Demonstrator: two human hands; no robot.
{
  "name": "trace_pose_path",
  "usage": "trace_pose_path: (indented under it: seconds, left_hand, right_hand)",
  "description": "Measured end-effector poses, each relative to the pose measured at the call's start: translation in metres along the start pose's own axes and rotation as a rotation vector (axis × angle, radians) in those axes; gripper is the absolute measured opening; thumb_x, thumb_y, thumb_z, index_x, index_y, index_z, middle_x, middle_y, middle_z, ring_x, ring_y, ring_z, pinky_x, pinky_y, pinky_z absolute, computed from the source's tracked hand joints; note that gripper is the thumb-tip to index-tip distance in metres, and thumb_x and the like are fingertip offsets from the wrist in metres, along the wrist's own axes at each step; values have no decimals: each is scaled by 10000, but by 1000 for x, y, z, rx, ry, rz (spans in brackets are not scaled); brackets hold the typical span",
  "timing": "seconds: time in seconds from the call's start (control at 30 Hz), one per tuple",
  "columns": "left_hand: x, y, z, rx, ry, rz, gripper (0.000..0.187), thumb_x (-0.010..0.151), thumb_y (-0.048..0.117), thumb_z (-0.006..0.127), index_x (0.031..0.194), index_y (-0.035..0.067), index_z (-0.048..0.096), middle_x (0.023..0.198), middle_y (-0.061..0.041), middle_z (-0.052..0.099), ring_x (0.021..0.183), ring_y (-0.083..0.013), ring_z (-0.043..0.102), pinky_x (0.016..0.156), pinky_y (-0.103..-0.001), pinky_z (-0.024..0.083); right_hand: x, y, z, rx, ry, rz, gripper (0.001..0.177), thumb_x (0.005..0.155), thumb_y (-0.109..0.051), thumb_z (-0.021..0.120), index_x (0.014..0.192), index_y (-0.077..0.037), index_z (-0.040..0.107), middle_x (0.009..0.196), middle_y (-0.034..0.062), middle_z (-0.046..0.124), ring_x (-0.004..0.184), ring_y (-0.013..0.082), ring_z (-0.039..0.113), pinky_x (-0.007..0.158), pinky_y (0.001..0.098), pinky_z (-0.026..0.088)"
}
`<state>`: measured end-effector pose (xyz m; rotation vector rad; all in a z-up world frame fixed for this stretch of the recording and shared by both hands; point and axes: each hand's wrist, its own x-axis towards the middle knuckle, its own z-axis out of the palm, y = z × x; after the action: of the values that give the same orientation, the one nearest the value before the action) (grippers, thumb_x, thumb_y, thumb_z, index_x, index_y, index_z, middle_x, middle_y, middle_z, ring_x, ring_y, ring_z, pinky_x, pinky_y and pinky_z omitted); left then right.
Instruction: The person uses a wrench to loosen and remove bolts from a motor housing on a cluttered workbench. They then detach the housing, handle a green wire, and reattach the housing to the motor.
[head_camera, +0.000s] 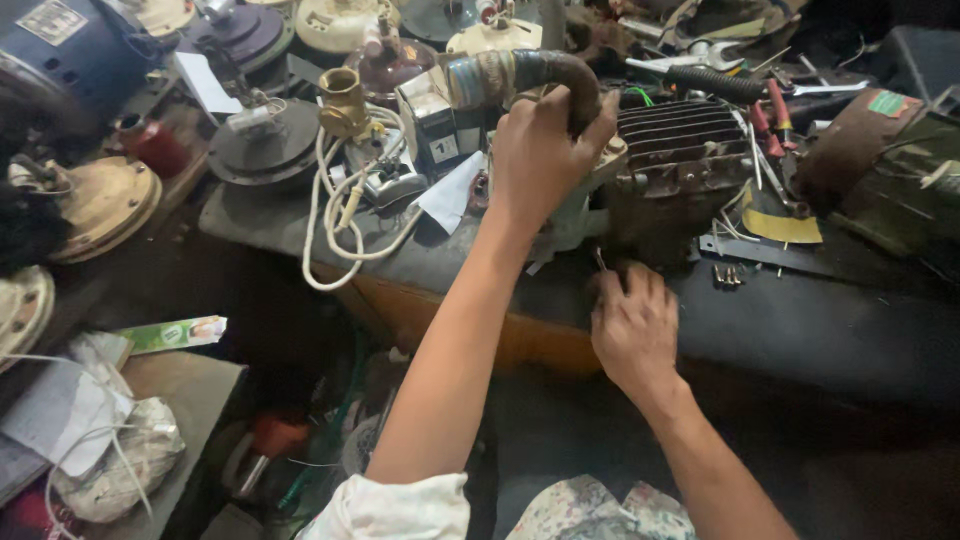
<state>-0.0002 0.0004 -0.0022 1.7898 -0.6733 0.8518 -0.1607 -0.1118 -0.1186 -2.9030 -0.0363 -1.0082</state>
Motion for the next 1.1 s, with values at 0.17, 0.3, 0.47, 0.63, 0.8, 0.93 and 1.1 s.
trace_pose_path:
  seconds: [0.17,0.3,0.47,0.63,0.8,0.93,1.1]
  left_hand:
    - [0,2,-2,25,-27,-42,431,897,439,725,716,52,675,636,-179,669,666,-397,696,624,-476,553]
    - [2,7,-5,62,31,5,431,883,442,735,717,49,678,630,-188,659,652,-416,683,607,-485,541]
    - [4,6,-7,38,-16,-28,444,898,450,718,709,50,673,628,-185,662,667,-402,703,602,-467,549]
    - [2,4,-6,-17,-60,-29,424,912,448,693,731,65,691,635,-166,679,647,-369,720,605,-446,567]
    - [3,5,-4,23,4,-8,409,893,436,720,725,63,698,655,-172,682,683,-396,702,603,-463,554]
    - [3,4,-3,1,5,-3,409,894,435,716,718,67,684,674,-156,692,674,-384,706,600,-462,553]
    - [1,2,-1,-10,19,5,412,885,444,722,720,68,679,673,-154,686,675,-384,704,602,-465,550]
  right_hand:
    - [-7,3,9,-13,72,-53,275,845,-159,685,1096,-53,655,1181,243,583,1131,421,568,977,544,432]
    - [-7,6,9,-13,-22,-34,236,892,-113,676,1126,-87,689,1074,183,611,1045,375,588,951,529,448]
    - [2,23,-8,121,-85,64,229,924,-119,661,1142,-53,686,943,134,712,860,354,654,735,485,504]
    - [8,28,-31,187,-35,-6,209,948,-150,677,1139,-69,700,851,126,707,758,299,687,684,421,555]
    - [28,21,-32,67,-7,-87,196,884,-169,699,1071,-109,705,865,77,719,754,306,685,661,437,555]
    - [26,15,-28,-91,-64,-61,111,956,-170,670,1047,-121,710,795,56,697,724,286,682,614,433,543]
    - [13,8,-16,-131,-6,-96,211,910,-119,641,1109,-101,709,800,51,687,705,258,685,612,402,556]
